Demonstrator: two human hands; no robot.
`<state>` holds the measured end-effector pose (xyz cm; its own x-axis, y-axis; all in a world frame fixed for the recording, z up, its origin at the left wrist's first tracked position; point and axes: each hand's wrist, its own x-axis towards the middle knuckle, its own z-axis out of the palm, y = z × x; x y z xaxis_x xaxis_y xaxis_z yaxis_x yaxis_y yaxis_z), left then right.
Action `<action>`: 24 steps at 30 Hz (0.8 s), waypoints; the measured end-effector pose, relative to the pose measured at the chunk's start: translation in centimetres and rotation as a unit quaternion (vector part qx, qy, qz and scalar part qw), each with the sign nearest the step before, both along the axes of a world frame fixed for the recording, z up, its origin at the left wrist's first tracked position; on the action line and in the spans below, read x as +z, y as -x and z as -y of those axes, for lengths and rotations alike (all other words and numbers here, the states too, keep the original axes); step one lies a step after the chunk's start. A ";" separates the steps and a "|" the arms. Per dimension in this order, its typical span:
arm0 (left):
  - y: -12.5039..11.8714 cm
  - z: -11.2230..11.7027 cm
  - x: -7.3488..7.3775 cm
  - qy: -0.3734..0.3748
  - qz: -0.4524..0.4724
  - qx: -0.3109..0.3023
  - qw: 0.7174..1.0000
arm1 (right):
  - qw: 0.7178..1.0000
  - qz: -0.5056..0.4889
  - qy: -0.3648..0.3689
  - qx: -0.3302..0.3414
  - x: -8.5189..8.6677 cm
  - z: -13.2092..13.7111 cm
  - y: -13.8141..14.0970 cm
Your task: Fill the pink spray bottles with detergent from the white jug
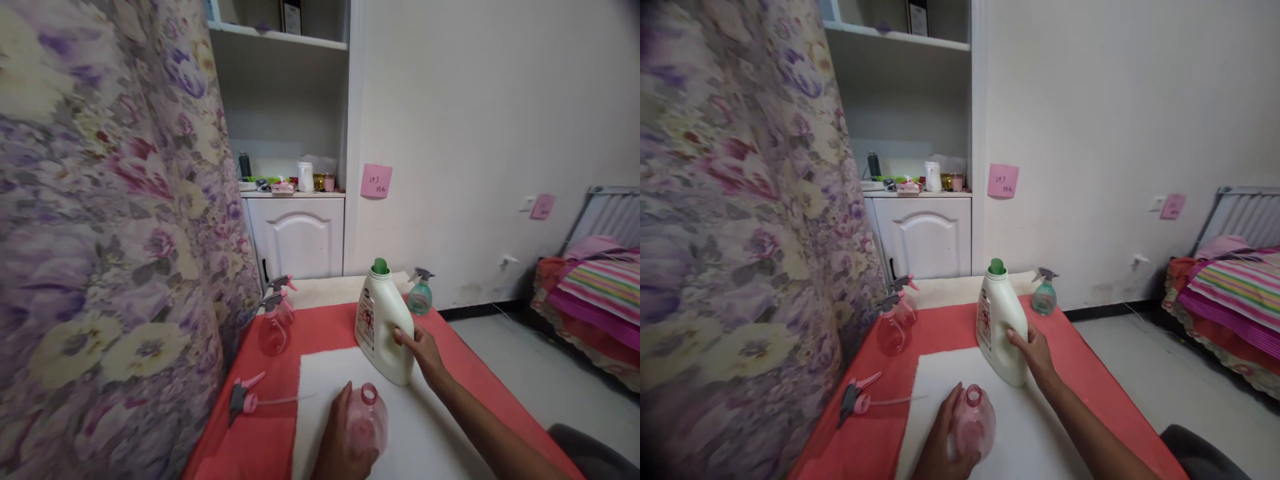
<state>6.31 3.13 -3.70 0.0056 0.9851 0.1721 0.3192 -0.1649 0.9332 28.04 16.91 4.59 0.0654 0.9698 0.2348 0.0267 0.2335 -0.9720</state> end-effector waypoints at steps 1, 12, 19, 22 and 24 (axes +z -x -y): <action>-0.1 0.1 0.1 -0.003 0.001 0.006 1.000 | 1.000 0.008 0.001 -0.004 0.3 -0.1 0.1; -0.6 0.1 0.0 0.001 0.014 0.032 0.999 | 0.998 0.053 0.022 -0.005 -0.7 -1.2 1.2; -0.4 0.1 -0.2 -0.017 0.025 0.034 0.999 | 0.999 0.049 0.011 0.005 -0.9 -1.1 1.1; -0.2 -0.2 -0.6 -0.022 0.018 0.031 0.999 | 0.999 0.047 0.010 0.003 -1.0 -1.1 1.1; 0.0 -0.4 -0.8 -0.002 0.012 0.023 1.000 | 0.999 0.046 0.010 0.002 -1.1 -1.1 1.1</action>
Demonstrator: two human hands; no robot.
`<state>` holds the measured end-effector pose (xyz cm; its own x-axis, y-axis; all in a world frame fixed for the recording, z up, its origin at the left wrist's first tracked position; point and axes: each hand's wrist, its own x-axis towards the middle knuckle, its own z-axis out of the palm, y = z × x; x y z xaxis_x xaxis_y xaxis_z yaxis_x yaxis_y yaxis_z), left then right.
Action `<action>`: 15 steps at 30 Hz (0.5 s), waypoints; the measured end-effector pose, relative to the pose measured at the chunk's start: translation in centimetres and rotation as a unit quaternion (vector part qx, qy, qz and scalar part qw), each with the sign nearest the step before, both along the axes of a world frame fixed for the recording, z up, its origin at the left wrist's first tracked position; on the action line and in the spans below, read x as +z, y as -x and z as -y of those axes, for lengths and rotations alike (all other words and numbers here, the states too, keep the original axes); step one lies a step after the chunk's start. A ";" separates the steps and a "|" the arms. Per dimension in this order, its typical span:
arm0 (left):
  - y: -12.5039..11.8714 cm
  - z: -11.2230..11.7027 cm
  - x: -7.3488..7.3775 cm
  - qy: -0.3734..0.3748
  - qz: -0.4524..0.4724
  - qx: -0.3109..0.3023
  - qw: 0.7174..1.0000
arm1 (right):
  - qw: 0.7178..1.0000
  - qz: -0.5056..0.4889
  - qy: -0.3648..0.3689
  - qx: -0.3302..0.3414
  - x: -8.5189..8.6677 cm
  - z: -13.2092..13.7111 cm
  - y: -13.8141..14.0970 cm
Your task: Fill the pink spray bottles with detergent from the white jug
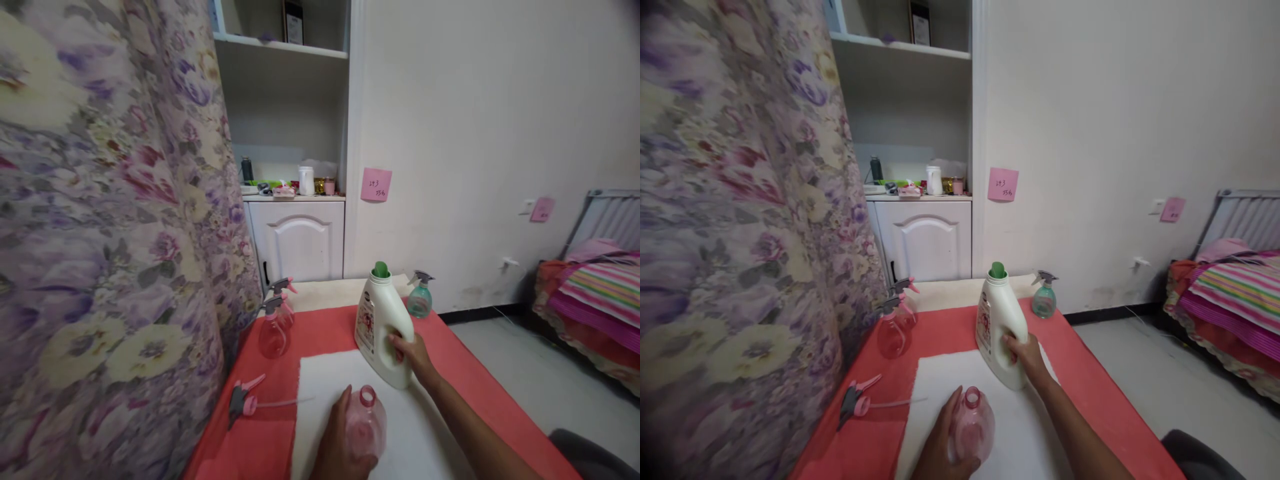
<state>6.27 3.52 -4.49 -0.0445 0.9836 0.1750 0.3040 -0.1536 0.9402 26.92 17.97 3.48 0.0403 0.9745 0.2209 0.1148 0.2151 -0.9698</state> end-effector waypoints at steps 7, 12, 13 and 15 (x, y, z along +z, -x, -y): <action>0.0 -0.1 0.0 0.031 -0.002 -0.005 1.000 | 1.000 -0.002 -0.002 0.001 -0.3 -0.1 -0.1; 0.1 0.1 0.1 0.029 -0.007 -0.015 0.999 | 1.000 -0.003 -0.001 0.000 -0.5 -0.3 -0.2; 0.2 0.1 0.1 0.029 -0.008 -0.019 0.999 | 1.000 -0.004 -0.001 -0.001 -0.5 -0.3 -0.1; 0.3 0.1 0.2 0.029 -0.007 -0.017 0.999 | 1.000 -0.004 0.000 0.000 -0.4 -0.2 -0.1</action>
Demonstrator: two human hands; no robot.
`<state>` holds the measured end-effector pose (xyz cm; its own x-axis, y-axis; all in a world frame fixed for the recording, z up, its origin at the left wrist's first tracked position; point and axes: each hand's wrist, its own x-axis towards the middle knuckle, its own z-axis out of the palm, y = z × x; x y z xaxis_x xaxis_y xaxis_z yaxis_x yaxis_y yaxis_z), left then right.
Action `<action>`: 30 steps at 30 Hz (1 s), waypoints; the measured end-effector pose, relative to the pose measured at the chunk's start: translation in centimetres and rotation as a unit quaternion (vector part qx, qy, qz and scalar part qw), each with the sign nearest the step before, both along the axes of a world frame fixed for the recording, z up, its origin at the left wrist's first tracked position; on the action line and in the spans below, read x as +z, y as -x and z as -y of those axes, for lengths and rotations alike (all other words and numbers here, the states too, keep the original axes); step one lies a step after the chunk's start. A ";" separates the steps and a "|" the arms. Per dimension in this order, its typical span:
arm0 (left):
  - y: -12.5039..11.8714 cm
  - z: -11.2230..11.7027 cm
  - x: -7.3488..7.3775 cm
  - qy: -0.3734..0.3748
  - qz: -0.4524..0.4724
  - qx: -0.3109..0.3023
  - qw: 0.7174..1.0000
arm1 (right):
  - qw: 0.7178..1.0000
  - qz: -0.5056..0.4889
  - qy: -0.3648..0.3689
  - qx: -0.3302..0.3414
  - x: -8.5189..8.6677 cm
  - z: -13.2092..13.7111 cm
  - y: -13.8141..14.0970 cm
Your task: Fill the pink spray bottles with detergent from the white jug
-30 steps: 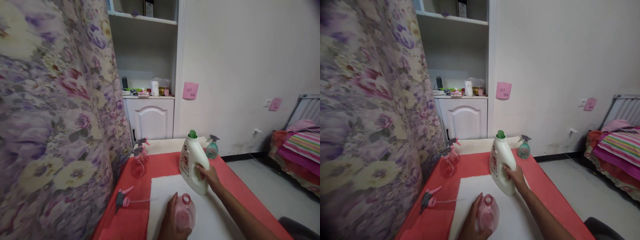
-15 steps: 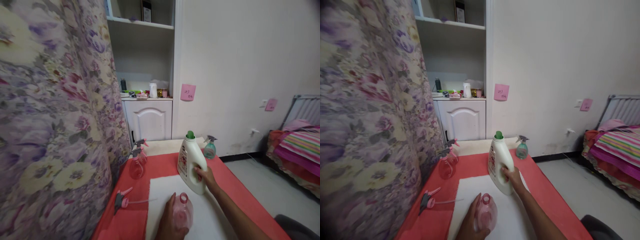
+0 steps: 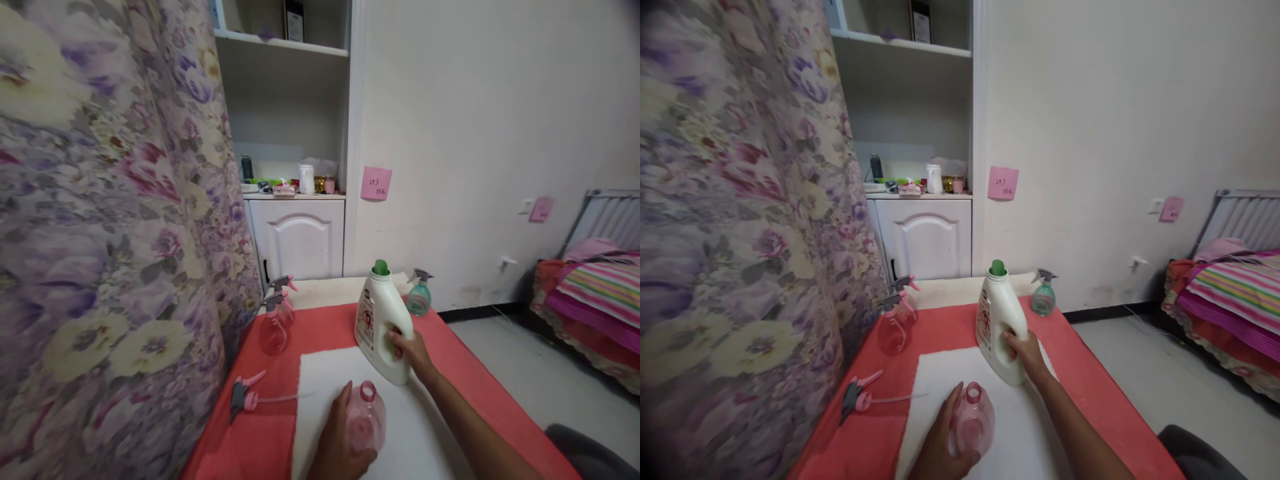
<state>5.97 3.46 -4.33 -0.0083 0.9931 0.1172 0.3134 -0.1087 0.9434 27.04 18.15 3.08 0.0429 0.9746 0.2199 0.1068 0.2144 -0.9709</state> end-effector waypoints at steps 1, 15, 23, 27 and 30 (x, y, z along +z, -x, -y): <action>0.0 0.0 0.0 0.002 0.003 0.003 1.000 | 1.000 0.000 0.001 0.000 0.1 0.1 0.0; -0.2 0.5 2.0 0.031 -0.027 -0.027 0.999 | 1.000 -0.003 -0.001 0.000 0.3 0.3 0.1; -0.5 1.3 3.8 0.034 -0.038 -0.022 0.998 | 1.000 0.009 -0.006 0.017 -0.5 -0.1 -0.2; -0.3 1.4 4.3 0.048 -0.050 -0.030 0.997 | 0.999 0.026 -0.007 0.025 -1.4 -0.7 -0.4; -0.3 1.4 4.5 0.050 -0.050 -0.030 0.997 | 0.999 0.033 -0.006 0.025 -1.8 -1.0 -0.6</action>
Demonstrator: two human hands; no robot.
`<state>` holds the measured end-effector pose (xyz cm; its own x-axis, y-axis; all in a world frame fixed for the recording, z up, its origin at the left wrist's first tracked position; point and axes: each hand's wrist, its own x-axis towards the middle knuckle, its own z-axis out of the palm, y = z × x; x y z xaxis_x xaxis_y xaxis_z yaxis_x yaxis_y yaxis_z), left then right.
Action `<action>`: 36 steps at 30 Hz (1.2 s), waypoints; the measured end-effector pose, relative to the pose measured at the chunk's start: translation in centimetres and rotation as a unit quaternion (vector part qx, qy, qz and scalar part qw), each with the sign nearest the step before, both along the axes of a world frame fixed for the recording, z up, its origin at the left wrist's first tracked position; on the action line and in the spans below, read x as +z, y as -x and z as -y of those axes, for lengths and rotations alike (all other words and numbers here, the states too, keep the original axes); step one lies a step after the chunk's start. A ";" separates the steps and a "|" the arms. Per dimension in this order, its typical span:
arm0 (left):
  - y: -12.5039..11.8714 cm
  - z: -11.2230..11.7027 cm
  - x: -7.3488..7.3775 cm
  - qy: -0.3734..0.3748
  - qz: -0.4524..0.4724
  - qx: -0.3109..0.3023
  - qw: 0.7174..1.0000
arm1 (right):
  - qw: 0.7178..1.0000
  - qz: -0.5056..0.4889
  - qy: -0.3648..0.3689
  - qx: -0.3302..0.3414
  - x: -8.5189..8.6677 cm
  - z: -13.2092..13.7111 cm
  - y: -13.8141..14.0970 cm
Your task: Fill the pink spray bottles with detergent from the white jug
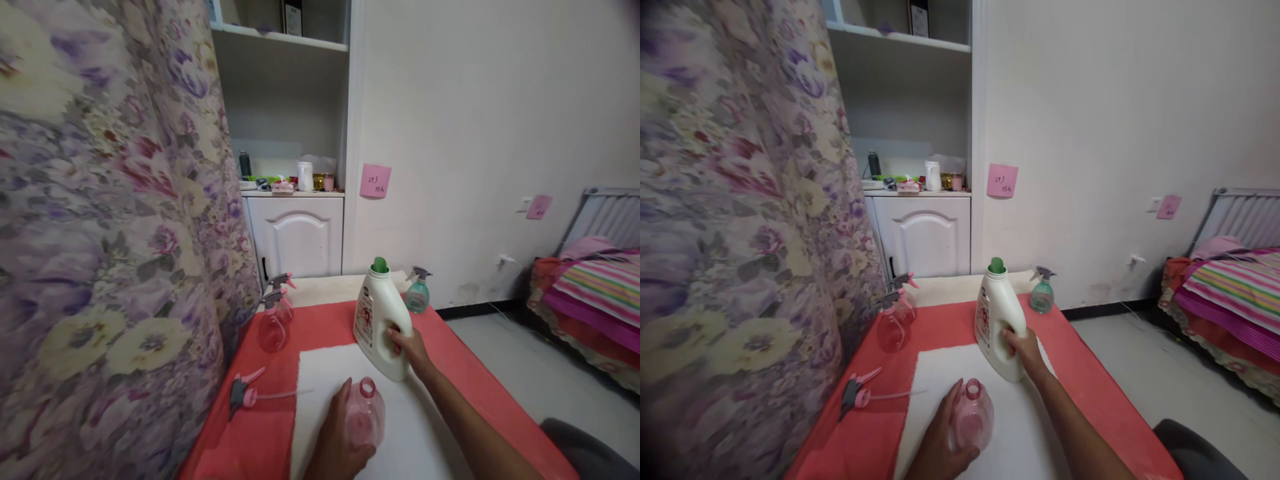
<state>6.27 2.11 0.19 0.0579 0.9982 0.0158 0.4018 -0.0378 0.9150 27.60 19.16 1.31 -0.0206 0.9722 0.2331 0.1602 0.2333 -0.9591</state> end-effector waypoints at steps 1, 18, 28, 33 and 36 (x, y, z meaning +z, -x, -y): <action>0.0 0.0 0.0 0.000 0.002 0.000 1.000 | 1.000 0.001 0.000 0.000 -0.1 0.0 0.0; 0.0 -0.2 -1.0 -0.017 0.014 -0.002 1.000 | 1.000 -0.008 0.003 0.003 0.0 0.0 0.1; -0.1 0.1 -0.5 -0.005 0.003 -0.001 1.000 | 1.000 -0.005 0.004 0.003 -0.2 -0.1 0.0; -0.2 0.0 -0.5 -0.005 0.007 0.001 1.000 | 1.000 -0.007 0.003 0.001 0.2 0.2 0.1; -0.2 0.0 -0.5 -0.006 0.015 0.003 1.000 | 1.000 -0.007 0.004 -0.002 0.4 0.4 0.1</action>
